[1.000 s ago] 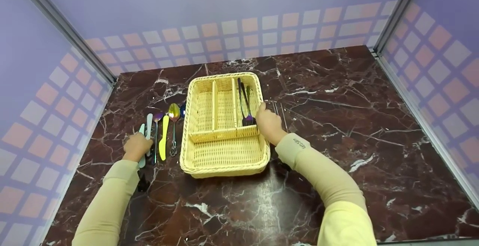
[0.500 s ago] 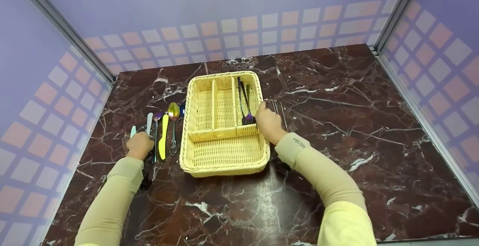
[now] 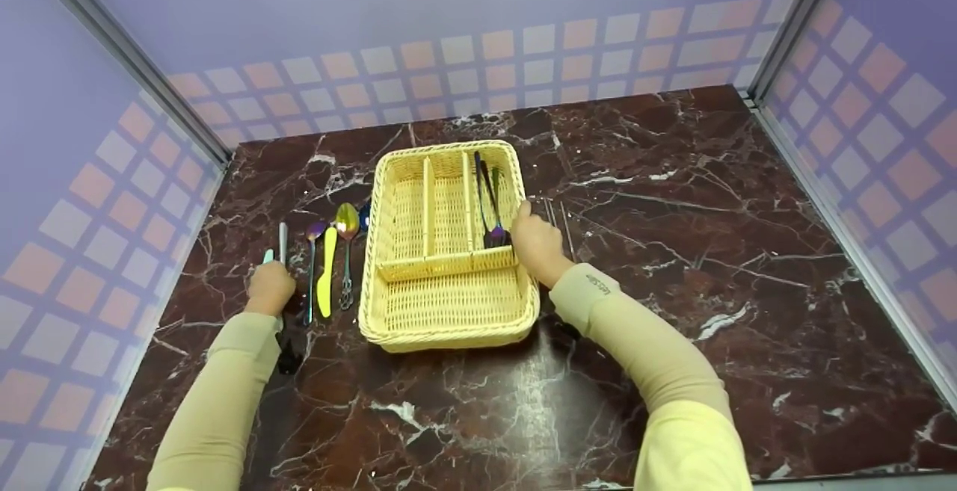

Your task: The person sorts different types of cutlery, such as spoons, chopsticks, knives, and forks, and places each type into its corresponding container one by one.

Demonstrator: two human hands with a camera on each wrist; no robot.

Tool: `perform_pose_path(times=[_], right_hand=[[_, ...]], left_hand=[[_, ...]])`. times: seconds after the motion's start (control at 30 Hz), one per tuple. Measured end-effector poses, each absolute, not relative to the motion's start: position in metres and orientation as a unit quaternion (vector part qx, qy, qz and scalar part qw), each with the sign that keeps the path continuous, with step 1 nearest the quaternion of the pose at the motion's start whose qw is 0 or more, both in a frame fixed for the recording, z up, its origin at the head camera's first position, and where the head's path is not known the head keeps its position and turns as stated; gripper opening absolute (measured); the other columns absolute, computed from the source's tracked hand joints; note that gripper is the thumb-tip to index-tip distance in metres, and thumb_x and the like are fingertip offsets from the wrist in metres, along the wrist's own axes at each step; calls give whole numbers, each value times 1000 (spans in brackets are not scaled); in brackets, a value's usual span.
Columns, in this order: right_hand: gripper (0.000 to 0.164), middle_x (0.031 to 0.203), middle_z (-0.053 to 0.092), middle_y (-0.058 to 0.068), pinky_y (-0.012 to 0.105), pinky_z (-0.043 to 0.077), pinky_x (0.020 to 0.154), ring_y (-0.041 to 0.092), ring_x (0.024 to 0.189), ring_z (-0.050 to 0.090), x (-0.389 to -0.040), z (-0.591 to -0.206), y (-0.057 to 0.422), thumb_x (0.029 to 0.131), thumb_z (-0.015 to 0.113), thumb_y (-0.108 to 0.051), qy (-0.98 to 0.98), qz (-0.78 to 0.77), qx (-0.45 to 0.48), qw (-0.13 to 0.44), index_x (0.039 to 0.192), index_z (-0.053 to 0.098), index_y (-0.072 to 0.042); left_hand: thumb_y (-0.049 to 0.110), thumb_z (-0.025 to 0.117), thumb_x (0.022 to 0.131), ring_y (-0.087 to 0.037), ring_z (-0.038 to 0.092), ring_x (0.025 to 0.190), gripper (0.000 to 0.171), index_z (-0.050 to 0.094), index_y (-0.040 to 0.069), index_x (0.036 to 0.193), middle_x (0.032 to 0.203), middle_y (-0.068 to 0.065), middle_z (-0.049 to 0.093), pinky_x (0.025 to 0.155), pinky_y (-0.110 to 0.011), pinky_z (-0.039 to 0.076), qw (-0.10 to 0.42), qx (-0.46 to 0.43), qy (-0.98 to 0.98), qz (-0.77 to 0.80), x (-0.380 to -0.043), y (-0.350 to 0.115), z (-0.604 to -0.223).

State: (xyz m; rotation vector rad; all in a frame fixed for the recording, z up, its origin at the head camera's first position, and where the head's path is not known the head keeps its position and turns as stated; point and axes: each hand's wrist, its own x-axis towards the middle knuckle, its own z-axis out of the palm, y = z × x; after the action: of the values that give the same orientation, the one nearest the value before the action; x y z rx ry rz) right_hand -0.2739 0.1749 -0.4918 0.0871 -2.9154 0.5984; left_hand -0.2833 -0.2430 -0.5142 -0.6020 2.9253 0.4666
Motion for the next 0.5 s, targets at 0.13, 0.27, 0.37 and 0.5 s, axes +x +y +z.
perform_pose_path(times=[0.13,0.27,0.37,0.5], right_hand=[[21,72,59,28,57,45,54,48,64,58,-274,-492,176,94,36,-19,-976,204,23,74,96,41,2],[21,73,59,28,57,45,55,47,65,58,-274,-492,177,95,35,-19,-975,208,20,70,96,41,1],[22,72,58,27,57,45,54,47,63,58,-274,-492,177,95,34,-19,-975,209,24,70,98,41,1],[24,73,58,27,57,44,55,47,64,58,-274,-492,177,95,33,-20,-975,213,26,64,102,41,2]], left_hand=[[2,46,88,-41,60,96,26,58,-12,105,103,-29,61,77,-50,50,67,-199,961,177,-279,-232,-485],[11,46,88,-39,62,91,25,60,-6,99,99,-25,63,73,-50,50,42,-181,961,205,-280,-213,-459],[13,46,84,-33,62,79,20,60,0,89,90,-20,64,66,-45,49,21,-154,958,242,-285,-196,-442],[12,49,82,-20,57,64,21,62,1,93,87,-14,64,59,-34,50,42,-118,935,331,-294,-172,-423]])
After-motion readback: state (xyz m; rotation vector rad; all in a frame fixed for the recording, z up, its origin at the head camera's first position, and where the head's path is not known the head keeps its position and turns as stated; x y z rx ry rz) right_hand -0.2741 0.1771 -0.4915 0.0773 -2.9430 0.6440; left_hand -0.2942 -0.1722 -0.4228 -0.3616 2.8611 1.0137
